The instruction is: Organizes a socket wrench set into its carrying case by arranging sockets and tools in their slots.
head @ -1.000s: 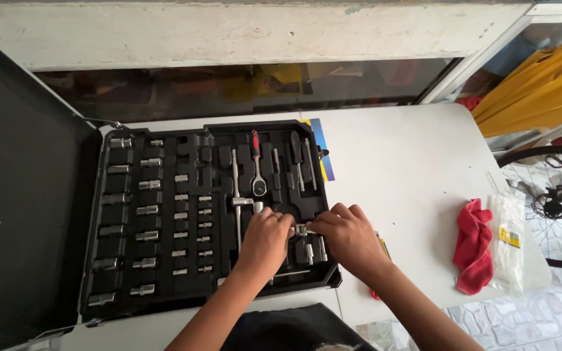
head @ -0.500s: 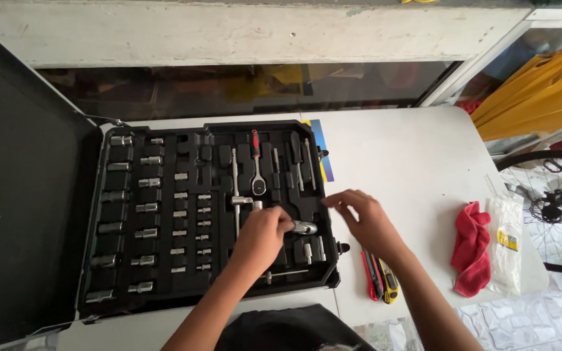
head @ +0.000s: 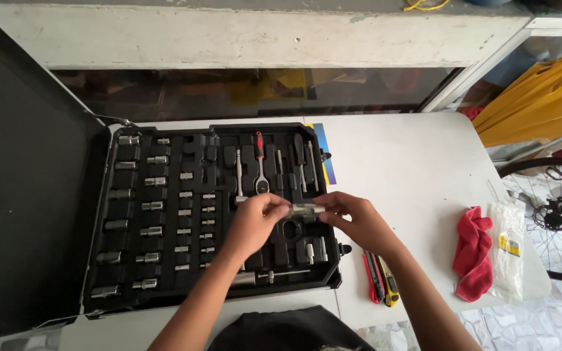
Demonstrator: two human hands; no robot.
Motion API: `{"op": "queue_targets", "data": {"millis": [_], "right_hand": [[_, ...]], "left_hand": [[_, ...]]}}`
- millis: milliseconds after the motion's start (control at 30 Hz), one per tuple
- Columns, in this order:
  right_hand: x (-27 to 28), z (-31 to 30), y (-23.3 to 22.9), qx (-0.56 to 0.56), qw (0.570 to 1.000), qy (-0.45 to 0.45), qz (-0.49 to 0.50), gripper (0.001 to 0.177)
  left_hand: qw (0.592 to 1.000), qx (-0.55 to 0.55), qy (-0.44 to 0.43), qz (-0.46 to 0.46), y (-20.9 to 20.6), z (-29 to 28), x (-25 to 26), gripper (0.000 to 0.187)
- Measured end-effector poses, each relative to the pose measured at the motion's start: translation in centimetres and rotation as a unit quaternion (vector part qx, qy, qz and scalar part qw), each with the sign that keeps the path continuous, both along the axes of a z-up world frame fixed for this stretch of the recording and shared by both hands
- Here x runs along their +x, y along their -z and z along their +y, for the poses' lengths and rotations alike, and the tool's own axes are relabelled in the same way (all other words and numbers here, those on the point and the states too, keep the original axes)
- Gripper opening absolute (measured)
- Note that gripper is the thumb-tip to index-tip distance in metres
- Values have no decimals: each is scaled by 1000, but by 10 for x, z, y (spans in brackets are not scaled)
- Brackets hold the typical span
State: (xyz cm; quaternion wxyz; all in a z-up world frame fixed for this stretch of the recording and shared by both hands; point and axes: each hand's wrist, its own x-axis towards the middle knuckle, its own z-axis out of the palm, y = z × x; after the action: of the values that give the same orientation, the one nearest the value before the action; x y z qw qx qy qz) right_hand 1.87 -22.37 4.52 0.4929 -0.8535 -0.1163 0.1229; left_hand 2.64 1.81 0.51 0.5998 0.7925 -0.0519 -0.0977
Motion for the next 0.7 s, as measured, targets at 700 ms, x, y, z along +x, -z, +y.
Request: {"op": "queue_targets", "data": {"millis": [700], "right_hand": [[-36, 22, 9, -260, 940, -2, -222, 12]], "left_hand": [[919, 259, 24, -295, 23, -12, -25, 6]]}}
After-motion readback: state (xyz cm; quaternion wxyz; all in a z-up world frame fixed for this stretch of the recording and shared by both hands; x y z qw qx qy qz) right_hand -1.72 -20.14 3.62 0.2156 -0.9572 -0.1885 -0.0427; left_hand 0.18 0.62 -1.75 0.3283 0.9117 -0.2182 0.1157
